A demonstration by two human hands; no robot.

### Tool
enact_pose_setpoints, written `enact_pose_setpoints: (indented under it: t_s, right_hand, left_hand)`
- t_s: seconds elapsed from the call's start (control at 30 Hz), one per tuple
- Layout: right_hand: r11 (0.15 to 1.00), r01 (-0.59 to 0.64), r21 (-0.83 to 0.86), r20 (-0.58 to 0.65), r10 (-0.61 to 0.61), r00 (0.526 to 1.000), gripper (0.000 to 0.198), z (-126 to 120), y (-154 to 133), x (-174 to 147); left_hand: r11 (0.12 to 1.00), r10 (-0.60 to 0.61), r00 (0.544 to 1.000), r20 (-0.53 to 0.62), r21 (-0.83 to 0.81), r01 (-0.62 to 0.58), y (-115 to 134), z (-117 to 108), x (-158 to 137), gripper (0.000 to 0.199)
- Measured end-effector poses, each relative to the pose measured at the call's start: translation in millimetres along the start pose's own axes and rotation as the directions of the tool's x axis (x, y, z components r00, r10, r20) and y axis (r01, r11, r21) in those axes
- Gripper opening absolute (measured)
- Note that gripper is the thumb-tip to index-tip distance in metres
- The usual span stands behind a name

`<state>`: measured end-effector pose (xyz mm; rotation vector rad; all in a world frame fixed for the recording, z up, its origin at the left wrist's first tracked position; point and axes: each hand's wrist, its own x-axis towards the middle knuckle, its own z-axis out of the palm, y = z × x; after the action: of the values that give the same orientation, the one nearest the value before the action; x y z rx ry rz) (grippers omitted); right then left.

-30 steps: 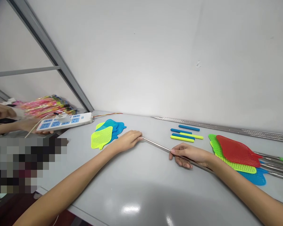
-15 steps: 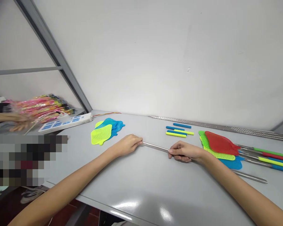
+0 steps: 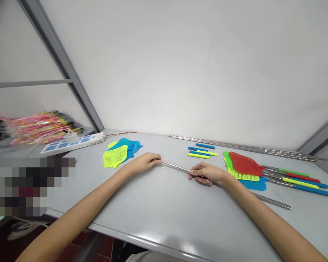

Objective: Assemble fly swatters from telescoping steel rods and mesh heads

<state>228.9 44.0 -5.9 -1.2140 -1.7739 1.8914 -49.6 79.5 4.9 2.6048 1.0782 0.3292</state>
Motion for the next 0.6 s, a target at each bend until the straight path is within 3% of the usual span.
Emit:
enact_pose_setpoints:
  t_s: [0.27,0.6]
  right_hand:
    - [1.0,-0.002,0.007,-0.022,0.003,1.0,0.031,-0.2,1.9,1.0]
    - [0.998,-0.007,-0.065,0.025,0.009,1.0,0.032,-10.1,7.9,-8.2]
  left_hand:
    - [0.997,-0.014,1.0,-0.017,0.07,0.015,-5.8,-1.4,-1.0,0.03]
    - [0.944,0.158,0.987,-0.032,0.298,-0.141,11.8,16.3,-5.3,0.02]
